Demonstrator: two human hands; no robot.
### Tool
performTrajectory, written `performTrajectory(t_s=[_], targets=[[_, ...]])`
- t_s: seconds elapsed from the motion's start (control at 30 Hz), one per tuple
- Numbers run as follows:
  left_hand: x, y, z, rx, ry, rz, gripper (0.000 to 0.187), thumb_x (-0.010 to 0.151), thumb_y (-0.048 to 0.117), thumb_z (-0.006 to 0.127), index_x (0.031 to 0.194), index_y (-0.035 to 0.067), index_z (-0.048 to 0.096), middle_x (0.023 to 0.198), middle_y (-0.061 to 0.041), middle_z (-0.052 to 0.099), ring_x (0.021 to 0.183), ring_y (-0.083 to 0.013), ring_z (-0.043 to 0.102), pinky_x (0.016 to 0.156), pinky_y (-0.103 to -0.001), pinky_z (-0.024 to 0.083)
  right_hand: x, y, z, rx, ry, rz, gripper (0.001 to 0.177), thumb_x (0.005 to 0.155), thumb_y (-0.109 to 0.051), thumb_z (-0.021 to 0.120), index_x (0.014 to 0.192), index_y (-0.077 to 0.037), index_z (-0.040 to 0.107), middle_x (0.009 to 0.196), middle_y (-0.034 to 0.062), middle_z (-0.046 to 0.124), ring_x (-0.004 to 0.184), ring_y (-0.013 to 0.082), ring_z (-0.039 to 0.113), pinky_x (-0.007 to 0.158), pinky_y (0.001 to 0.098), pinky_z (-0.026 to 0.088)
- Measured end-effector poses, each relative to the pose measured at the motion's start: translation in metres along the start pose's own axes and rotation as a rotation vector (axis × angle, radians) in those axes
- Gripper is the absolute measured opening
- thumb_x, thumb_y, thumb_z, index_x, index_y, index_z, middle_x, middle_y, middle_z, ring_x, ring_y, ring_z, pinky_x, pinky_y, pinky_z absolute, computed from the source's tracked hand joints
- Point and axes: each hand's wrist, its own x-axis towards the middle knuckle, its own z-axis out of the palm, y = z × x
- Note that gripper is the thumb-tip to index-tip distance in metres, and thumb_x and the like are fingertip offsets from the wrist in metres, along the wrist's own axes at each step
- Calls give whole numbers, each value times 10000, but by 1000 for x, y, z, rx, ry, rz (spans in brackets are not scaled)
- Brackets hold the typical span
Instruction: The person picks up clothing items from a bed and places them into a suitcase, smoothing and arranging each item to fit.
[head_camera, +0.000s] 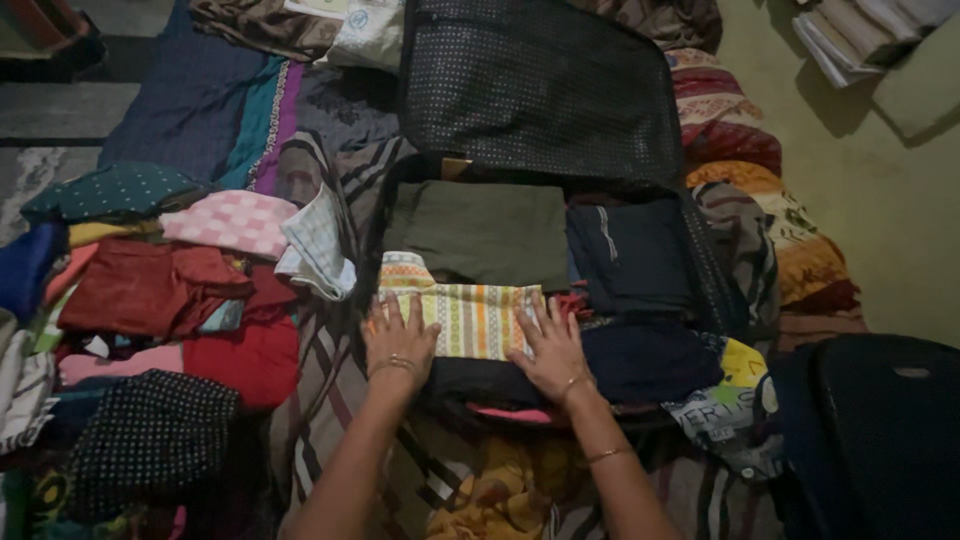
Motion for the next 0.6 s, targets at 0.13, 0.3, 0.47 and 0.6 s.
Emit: performTrajectory(t_s=[0.13,0.3,0.47,0.6], targets=[[-1,-2,4,-74,-31,-39,731,989,543,395,1589,136,298,1640,-242,202,1497,-458,151,1141,-643,184,-2,13,19,-99,-185,94,719,945,-572,551,1565,-250,386,1693,92,181,1539,353,174,1200,590,115],[1,1,4,-47,14,-34,727,963,518,487,1544,96,372,1597,-259,297,1480,-429,251,1172,-617,208,-6,23,32,-139,-163,105,730,919,-569,575,1556,-260,397,1691,75,210,1534,303,221,1204,590,161],[-16,-1,19,-186,380,181,506,948,334,602,1355,34,614,1523,-253,506,1439,-392,432,1232,-532,306,-13,18,17,-86,-290,80,720,940,-542,555,1576,-244,395,1679,74,254,1542,283,254,1183,587,242],[-46,6,9,-161,479,275,301,915,260,639,1130,57,692,1424,-230,576,1401,-385,468,1199,-566,309,-32,-23,-12,-9,-492,295,713,934,-608,550,1542,-258,419,1671,8,305,1542,245,270,1196,565,273]])
